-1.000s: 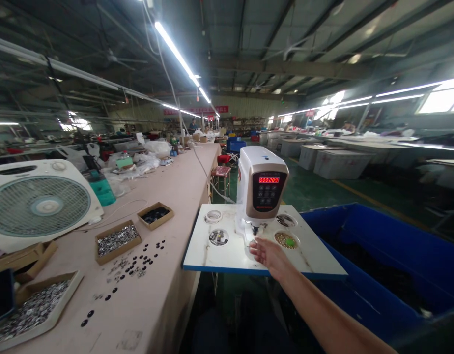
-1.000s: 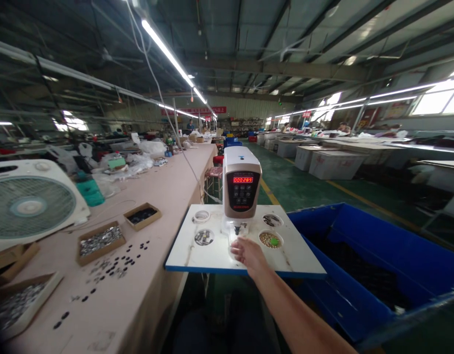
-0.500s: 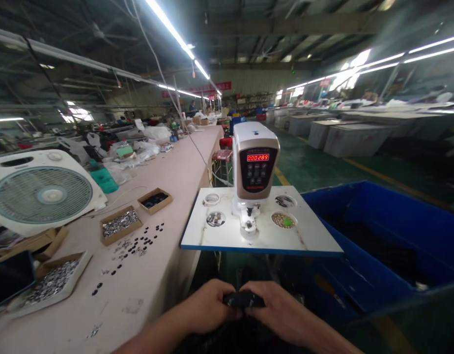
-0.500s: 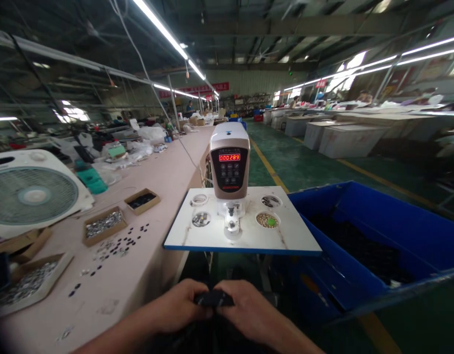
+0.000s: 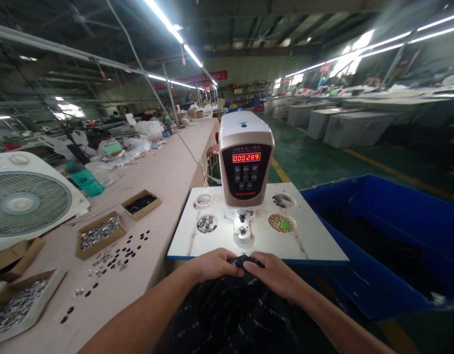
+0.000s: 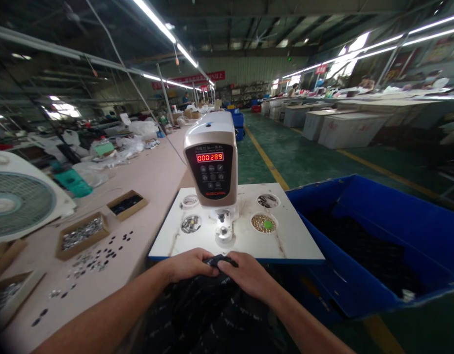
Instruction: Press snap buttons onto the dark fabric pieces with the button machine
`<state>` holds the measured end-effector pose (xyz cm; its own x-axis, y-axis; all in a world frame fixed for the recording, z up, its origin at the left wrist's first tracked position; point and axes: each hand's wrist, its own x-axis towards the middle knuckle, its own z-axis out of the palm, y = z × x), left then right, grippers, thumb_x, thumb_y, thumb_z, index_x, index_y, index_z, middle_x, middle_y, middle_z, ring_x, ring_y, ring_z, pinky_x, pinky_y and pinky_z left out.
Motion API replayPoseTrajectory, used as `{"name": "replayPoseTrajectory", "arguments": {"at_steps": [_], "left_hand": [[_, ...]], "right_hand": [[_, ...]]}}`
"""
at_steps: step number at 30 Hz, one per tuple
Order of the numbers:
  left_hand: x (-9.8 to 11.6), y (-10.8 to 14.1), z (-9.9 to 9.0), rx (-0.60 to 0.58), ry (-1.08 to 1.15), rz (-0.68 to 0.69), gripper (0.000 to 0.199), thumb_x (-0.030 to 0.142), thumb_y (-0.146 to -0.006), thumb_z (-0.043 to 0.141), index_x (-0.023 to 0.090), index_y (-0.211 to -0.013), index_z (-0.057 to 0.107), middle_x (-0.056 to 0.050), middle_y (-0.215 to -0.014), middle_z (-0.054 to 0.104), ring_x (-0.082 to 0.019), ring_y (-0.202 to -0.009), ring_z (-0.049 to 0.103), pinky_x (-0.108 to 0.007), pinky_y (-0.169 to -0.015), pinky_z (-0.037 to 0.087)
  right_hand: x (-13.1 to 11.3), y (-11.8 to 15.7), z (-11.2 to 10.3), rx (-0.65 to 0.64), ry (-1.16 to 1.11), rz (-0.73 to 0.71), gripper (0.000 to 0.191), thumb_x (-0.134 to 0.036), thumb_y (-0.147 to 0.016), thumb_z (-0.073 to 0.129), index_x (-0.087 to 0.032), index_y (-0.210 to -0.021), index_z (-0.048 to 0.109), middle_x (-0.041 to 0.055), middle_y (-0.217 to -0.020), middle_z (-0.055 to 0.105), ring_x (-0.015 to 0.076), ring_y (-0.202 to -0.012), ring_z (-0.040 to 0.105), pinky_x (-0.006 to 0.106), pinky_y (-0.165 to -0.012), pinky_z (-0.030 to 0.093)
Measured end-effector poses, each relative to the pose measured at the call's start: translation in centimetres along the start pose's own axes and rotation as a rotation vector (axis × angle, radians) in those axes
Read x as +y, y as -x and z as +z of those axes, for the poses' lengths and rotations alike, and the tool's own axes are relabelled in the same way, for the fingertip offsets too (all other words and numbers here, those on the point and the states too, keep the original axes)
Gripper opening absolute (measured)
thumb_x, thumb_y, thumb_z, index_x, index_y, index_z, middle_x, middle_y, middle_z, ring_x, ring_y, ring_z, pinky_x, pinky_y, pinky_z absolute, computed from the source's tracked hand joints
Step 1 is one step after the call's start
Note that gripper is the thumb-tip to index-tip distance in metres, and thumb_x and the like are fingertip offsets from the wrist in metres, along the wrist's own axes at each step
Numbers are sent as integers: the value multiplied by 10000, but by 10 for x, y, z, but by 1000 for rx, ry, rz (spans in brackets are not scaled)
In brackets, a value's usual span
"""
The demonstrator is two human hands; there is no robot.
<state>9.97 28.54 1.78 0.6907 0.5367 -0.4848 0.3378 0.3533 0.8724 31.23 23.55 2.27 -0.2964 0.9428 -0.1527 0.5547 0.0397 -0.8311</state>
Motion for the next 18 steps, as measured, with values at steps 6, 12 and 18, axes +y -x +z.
{"name": "replayPoseTrajectory", "arguments": {"at_steps": [6,12,18], "left_hand": [[5,-14,-2,20,88,-5,324,360,-668,792,126,-881,722,-16,-763,681,-122,-630,562,-255,-667,423],[12,-32,-9,118,48,87,330,356,-676,760,110,-889,707,-13,-748,663,-125,-647,548,-261,-684,416],[37,-55,-23,283,-97,107,301,359,-693,678,122,-879,689,-12,-701,644,-150,-634,549,-274,-640,420]], "right_hand": [[21,-16,-8,-38,-24,2,320,-460,-901,561,-180,-768,638,11,-738,673,186,-704,584,262,-597,368],[21,-36,-22,54,93,-77,256,-385,-910,551,-186,-781,649,34,-790,714,210,-752,627,277,-643,376],[23,-73,-37,228,244,-72,228,-368,-889,574,-196,-764,655,45,-741,715,213,-706,632,278,-619,347]]}}
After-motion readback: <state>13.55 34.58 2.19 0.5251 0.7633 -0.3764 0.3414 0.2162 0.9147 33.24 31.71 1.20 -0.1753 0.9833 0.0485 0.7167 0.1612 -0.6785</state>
